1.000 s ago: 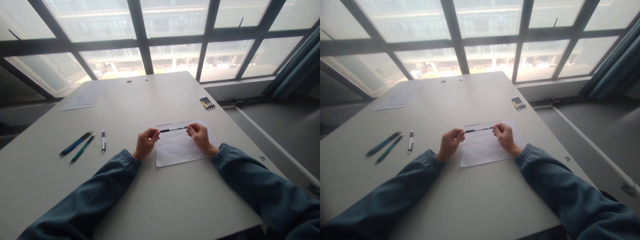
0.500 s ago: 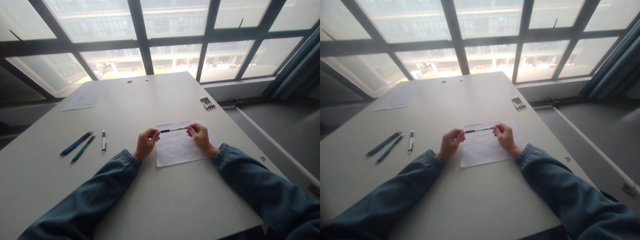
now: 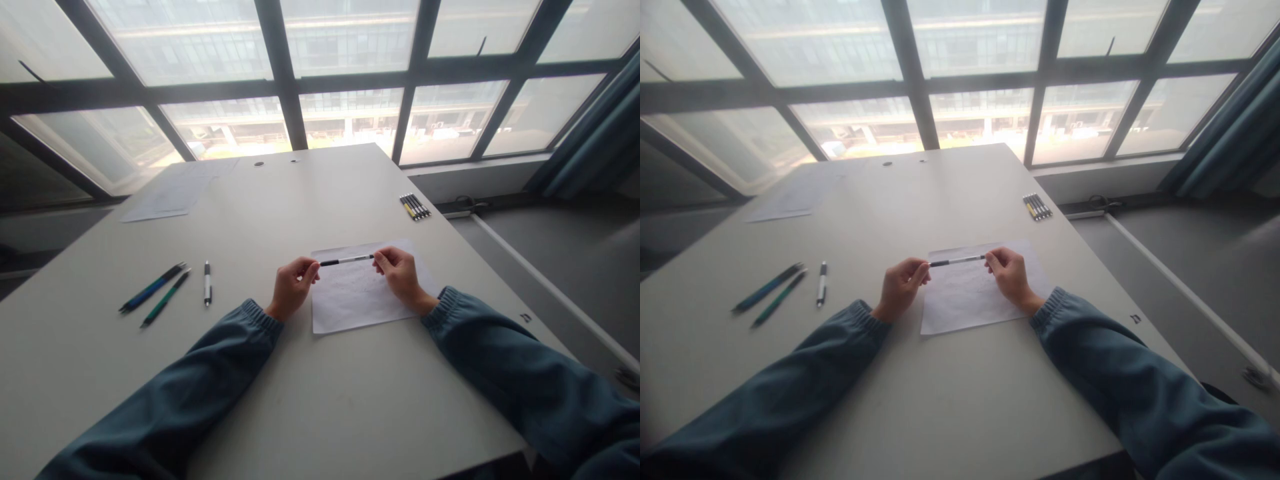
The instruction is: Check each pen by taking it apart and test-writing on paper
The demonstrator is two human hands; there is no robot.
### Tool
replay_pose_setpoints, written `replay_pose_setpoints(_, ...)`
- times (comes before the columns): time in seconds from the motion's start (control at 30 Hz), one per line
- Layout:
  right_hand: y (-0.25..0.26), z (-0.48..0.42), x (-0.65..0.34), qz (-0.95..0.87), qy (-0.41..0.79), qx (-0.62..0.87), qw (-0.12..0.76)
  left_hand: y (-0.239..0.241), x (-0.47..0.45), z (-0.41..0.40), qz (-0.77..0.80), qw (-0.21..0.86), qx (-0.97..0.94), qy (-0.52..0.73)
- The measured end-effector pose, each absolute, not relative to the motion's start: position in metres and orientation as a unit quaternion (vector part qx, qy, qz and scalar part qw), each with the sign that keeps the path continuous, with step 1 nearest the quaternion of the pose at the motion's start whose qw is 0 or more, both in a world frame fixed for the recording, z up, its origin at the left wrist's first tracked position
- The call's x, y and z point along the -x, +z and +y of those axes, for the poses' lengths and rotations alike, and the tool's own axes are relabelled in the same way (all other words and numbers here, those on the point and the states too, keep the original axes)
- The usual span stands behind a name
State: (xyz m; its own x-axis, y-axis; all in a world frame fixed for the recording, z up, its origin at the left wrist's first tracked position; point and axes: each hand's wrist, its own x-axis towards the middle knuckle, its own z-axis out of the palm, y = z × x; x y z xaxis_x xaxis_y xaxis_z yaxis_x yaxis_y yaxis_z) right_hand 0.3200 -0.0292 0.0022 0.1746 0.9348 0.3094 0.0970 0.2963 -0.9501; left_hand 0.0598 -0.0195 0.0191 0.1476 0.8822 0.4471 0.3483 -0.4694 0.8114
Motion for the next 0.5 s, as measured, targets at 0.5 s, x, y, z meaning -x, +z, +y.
replay_pose_setpoints(0.5, 0.0032, -0.0300, -0.3199, -0.543, 0.350, 0.480, 0.594, 0.0190, -0.0586, -0.0194, 0.437, 0.273, -0.710, 0.479)
